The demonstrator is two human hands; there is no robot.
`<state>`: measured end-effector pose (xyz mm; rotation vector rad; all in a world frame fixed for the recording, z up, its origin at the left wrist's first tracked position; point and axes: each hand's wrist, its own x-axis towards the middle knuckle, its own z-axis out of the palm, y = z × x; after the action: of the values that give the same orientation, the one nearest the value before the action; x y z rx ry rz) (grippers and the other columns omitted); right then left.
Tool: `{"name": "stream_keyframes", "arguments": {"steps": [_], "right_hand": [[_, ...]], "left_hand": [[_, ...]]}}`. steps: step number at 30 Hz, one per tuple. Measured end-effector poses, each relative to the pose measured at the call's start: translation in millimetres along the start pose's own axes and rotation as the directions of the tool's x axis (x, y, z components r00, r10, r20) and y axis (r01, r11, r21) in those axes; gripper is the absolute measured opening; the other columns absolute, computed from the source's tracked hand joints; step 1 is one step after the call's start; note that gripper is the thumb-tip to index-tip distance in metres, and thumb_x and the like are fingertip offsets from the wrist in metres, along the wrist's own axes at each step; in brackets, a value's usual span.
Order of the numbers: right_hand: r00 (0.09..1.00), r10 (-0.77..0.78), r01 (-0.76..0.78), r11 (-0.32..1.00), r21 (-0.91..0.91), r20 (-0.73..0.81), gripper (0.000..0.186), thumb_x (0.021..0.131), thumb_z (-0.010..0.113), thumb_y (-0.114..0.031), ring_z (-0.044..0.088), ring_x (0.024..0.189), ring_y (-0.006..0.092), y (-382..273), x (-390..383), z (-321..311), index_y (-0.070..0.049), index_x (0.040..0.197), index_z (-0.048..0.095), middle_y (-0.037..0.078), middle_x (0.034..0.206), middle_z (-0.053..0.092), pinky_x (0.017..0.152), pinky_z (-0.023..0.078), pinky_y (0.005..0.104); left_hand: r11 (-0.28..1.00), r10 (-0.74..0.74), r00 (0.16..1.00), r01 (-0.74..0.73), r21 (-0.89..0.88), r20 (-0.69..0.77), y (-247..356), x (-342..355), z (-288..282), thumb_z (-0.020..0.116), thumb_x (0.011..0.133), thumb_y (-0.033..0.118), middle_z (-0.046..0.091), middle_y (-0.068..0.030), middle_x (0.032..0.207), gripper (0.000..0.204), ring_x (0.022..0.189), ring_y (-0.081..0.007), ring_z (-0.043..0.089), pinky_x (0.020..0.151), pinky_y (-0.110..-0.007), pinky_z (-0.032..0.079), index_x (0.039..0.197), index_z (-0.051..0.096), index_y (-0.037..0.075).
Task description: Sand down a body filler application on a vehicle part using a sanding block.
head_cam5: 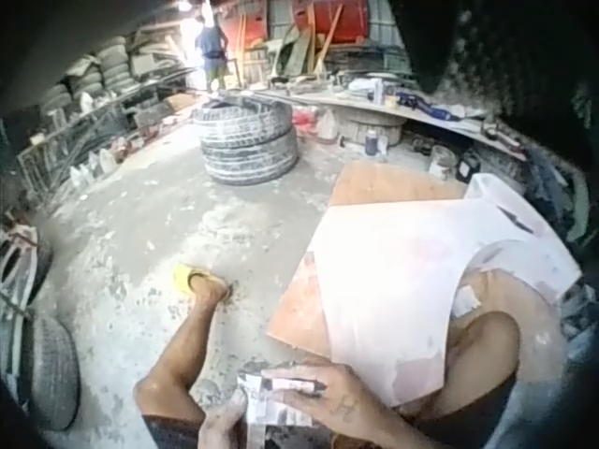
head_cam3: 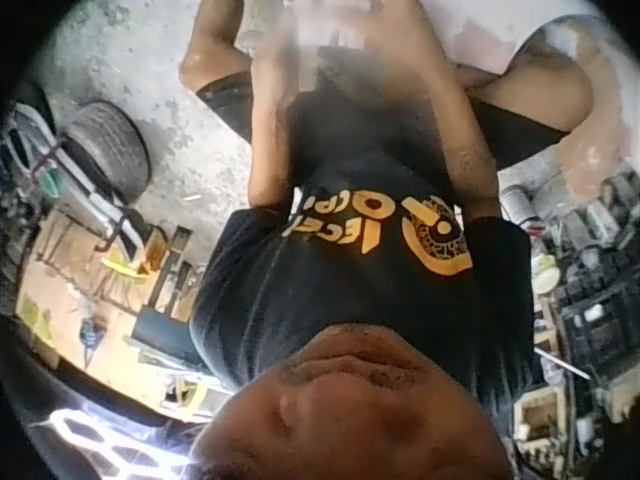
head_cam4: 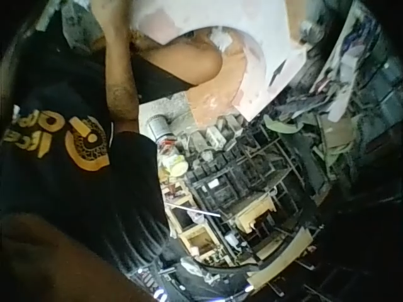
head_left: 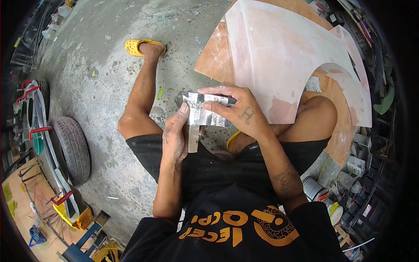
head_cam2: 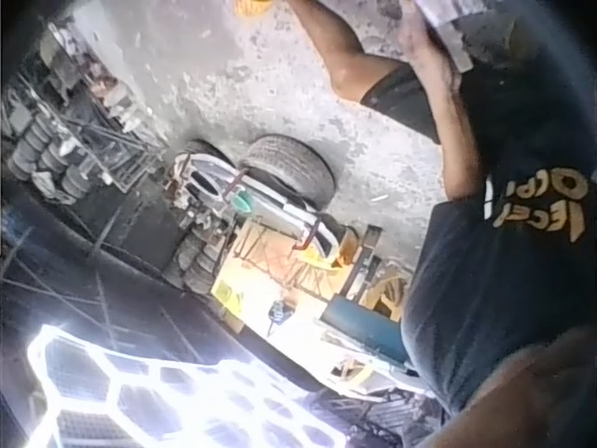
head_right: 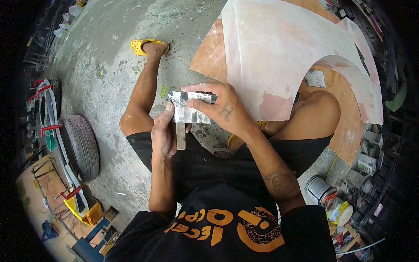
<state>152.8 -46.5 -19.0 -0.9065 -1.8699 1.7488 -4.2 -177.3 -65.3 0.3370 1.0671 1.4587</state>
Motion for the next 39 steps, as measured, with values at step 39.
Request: {"name": "stream_keyframes", "arguments": {"steps": [39], "right_hand": [[0.996,0.025,-0.032,0.997,0.075,0.085,0.034,0.092,0.078,-0.015,0.069,0.088,0.0107,0.0,-1.3,-0.9,-0.004,0.124,0.075,0.011,0.107,0.076,0.077,0.056,0.0269]], "left_hand": [[0.97,-0.048,0.999,0.044,-0.241,-0.01,-2.6,-7.3,2.8,0.056,0.108,0.03,0.071,-0.0094,0.108,0.036,0.086,-0.0187,0.068,0.069,-0.034,0.055,0.129,0.059,0.002]]}}
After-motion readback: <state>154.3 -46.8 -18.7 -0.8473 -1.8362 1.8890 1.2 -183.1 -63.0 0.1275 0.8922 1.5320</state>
